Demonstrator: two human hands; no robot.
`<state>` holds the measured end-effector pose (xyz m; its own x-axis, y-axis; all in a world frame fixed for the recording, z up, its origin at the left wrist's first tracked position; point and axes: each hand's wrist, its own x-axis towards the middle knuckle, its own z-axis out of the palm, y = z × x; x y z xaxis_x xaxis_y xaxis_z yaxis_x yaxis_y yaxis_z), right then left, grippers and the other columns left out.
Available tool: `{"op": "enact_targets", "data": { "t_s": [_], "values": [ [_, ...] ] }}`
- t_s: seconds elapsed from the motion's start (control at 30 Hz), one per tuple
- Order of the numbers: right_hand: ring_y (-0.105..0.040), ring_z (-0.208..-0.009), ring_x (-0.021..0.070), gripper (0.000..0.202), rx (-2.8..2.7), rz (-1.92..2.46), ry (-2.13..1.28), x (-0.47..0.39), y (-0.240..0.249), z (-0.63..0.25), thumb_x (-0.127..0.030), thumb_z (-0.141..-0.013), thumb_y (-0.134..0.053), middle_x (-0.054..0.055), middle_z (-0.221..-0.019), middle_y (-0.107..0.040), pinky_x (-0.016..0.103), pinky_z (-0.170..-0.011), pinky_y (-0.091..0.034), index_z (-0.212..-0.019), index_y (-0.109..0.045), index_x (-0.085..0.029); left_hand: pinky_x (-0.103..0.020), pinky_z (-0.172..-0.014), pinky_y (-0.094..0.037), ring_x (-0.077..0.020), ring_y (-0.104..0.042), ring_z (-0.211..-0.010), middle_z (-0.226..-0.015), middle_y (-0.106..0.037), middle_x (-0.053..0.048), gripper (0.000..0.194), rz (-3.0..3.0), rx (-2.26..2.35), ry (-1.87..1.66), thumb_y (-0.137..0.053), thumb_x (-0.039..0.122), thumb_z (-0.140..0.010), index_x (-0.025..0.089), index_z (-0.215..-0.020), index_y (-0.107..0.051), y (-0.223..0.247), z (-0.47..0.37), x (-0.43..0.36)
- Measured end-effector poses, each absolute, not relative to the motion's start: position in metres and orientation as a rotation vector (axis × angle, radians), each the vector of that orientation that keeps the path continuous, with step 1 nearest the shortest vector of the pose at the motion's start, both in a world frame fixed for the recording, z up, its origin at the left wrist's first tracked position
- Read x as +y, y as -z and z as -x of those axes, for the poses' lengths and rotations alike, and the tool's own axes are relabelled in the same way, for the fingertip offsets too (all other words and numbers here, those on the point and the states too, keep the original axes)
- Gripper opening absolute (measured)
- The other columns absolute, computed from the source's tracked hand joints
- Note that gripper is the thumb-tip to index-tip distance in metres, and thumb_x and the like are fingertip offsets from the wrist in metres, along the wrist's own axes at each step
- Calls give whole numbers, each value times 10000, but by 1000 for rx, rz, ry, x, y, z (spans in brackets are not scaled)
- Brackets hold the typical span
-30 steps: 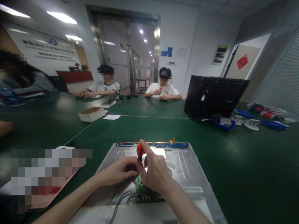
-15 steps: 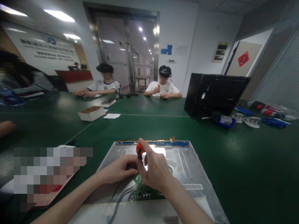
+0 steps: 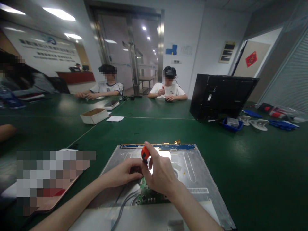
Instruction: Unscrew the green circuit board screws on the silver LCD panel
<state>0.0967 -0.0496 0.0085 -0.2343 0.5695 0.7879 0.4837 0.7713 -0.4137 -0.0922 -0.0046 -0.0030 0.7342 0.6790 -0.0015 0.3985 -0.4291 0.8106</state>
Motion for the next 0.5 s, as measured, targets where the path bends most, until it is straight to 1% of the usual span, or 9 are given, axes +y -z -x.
{"op": "enact_targets", "data": {
  "t_s": [0.1,0.23,0.4,0.5],
  "values": [
    [-558,-543,137,686,-1813,770,-107,-51,-12,-100,-157,-892,-498,6,-759,-598,249,-454,-472,-1480,-154,-230,-279,-725,-464,-170,-577,-781,-848,-646,-17,112,-2086,809,-404,-589,148,-774,167,-875,-634,1,93,-5],
    [-606,-636,147,698,-1715,758,-203,-57,-21,-110,-116,-861,-505,15,-827,-606,247,-492,-509,-1458,-165,-240,-259,-684,-454,-158,-571,-738,-797,-636,-4,83,-2066,858,-406,-614,156,-758,166,-839,-631,0,93,-8],
    [-617,-686,158,607,-1420,876,-313,-73,-46,-126,-143,-837,-536,14,-854,-613,304,-586,-539,-1378,-285,-257,-265,-679,-472,-157,-587,-735,-810,-653,-15,136,-1988,864,-390,-645,255,-785,161,-882,-632,-9,93,-5],
    [-610,-685,167,515,-1317,795,-389,-90,-62,-145,-115,-836,-514,-9,-810,-599,336,-612,-531,-1294,-351,-285,-308,-785,-485,-183,-607,-841,-901,-672,-38,181,-2027,897,-500,-634,333,-819,165,-885,-649,-35,110,-2]
  ]
}}
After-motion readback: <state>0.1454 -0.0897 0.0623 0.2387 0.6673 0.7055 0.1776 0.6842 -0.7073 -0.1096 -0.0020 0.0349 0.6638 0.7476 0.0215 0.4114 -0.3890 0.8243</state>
